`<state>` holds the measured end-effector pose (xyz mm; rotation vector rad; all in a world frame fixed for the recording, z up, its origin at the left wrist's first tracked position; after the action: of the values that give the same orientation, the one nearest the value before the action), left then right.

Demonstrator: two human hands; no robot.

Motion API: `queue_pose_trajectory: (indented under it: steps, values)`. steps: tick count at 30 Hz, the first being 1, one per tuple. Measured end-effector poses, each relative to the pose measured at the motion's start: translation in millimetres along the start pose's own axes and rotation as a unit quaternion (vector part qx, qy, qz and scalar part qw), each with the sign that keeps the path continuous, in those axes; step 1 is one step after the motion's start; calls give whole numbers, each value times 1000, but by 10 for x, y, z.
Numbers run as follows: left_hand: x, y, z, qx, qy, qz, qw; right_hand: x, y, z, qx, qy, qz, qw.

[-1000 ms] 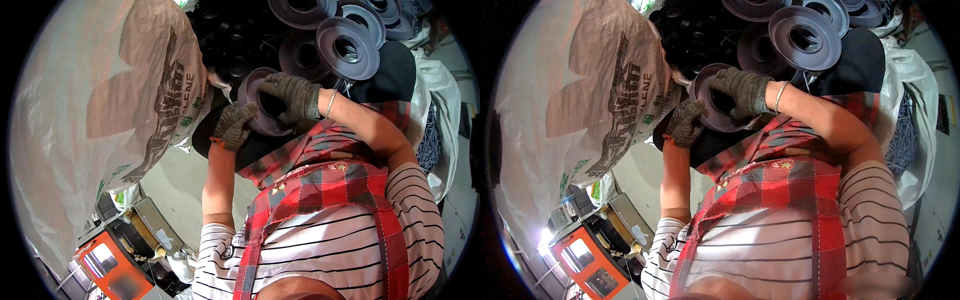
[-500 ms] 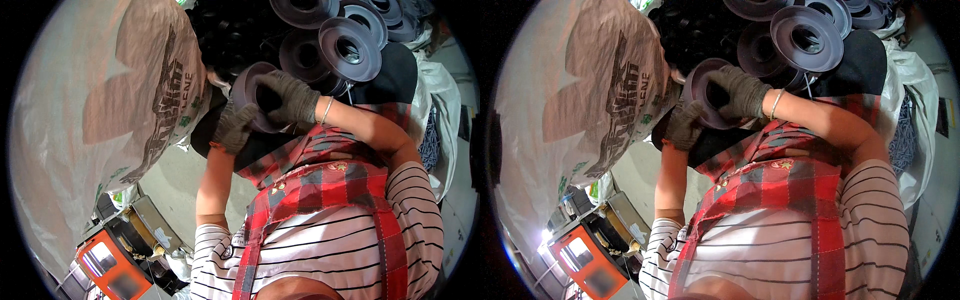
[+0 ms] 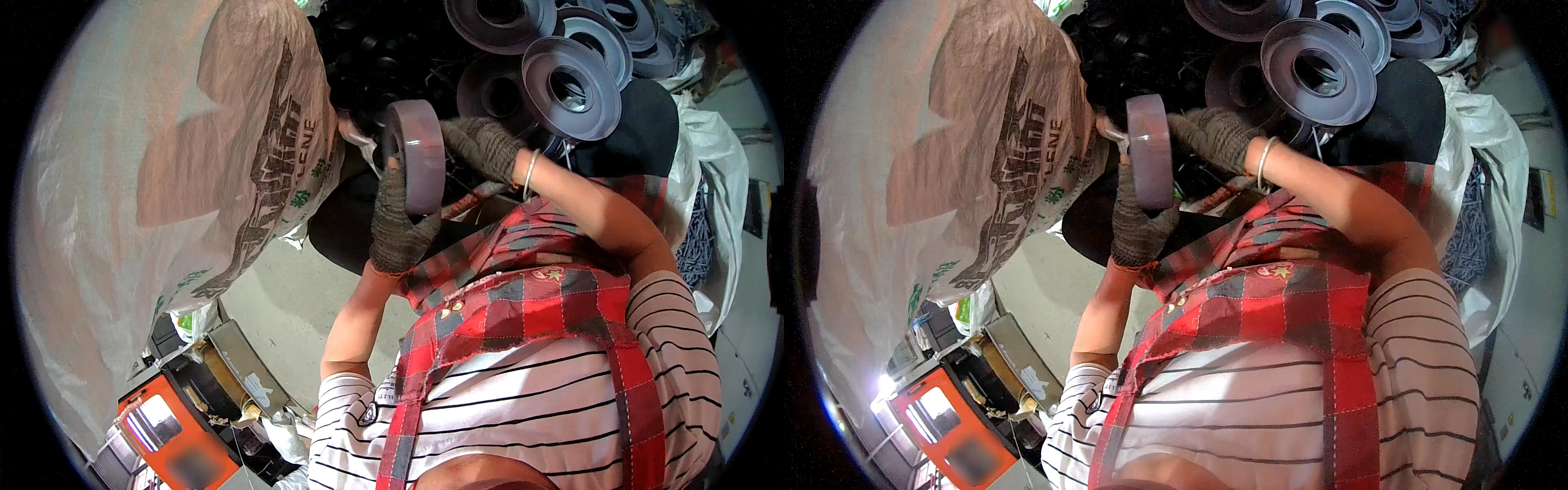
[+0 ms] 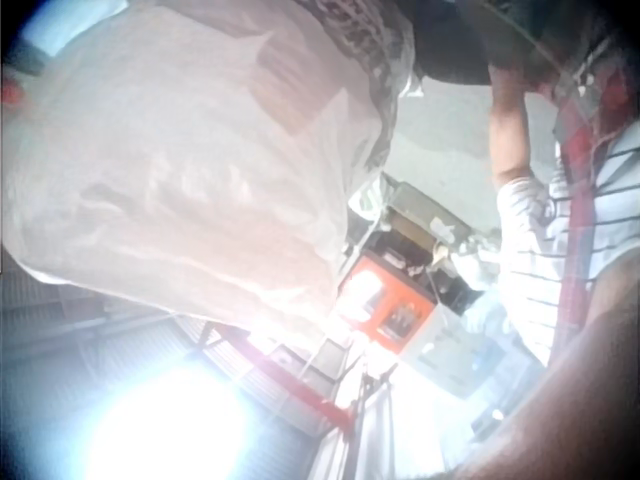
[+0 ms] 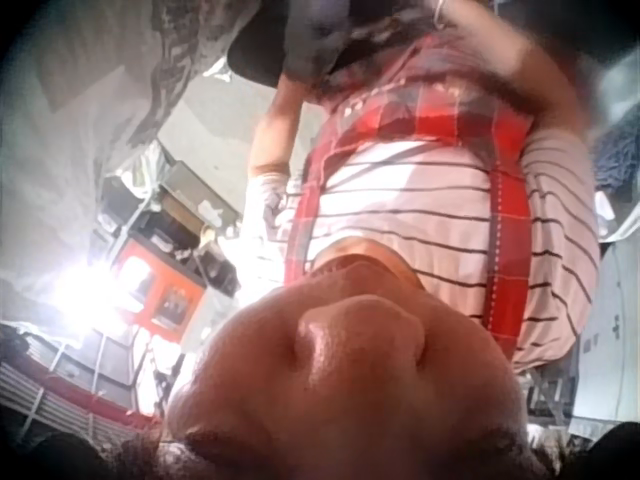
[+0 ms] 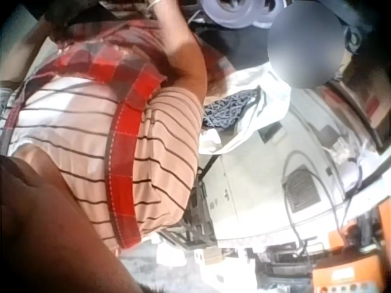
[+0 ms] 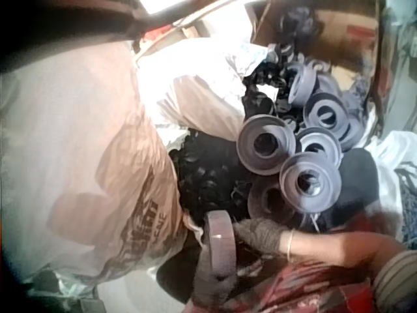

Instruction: The person picks up gray plastic rings from a large white sack and places them into a stack on a nearby surface. They repeatedly reach into the sack, retrieve one or more rings, and add them to the growing pile while wearing gloves and an apron.

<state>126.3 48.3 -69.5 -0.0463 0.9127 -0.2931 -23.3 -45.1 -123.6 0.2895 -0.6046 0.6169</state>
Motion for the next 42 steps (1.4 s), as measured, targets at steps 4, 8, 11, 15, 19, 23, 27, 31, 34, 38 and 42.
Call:
queue_pose_trajectory:
  steps: [4, 8, 11, 15, 19, 23, 27, 31, 34, 38, 42]
  values:
    - [167, 17, -22, 56, -120, -17, 991, -218, 63, 248, 0, 348, -99, 932]
    - [312, -83, -96, 14, 190, 196, 962, -349, 4, 86, 17, 236, -91, 967]
    - [613, -96, -199, -54, 478, 283, 830, 143, -25, 221, -13, 51, 21, 998]
    - [438, -295, -35, -174, 606, 344, 696, 274, -204, 138, -83, -151, 124, 977]
    - [623, -247, 173, -243, 388, 258, 851, -132, -788, 118, -148, -143, -20, 978]
    - [563, -243, 173, -289, 341, 266, 854, -711, -1335, -624, -216, 80, 9, 973]
    - [594, -124, 213, -313, 355, 249, 845, -669, -1488, -457, -6, 169, -132, 977]
    - [351, -222, 200, -248, 234, 194, 920, -546, -1173, 74, -149, -37, -187, 970]
    - [259, -291, 173, -144, 7, 92, 985, -240, -793, 417, -105, -145, -124, 976]
    - [462, -304, -72, -191, 201, 106, 955, 12, -325, 502, -88, -160, -38, 982]
    - [192, -298, -67, -176, 389, 207, 880, 201, -74, 568, -41, -68, -68, 995]
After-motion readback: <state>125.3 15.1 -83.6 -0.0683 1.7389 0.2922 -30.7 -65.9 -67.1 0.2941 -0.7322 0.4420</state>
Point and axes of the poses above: each hand's wrist, its own y-axis away from the middle knuckle, its own z-axis out of the back of the hand, x = y × z, the point moved 4 cm from there along -y, towards the middle knuckle, and after that the axes turned 6 degrees about -z, right-handed, at the moved point
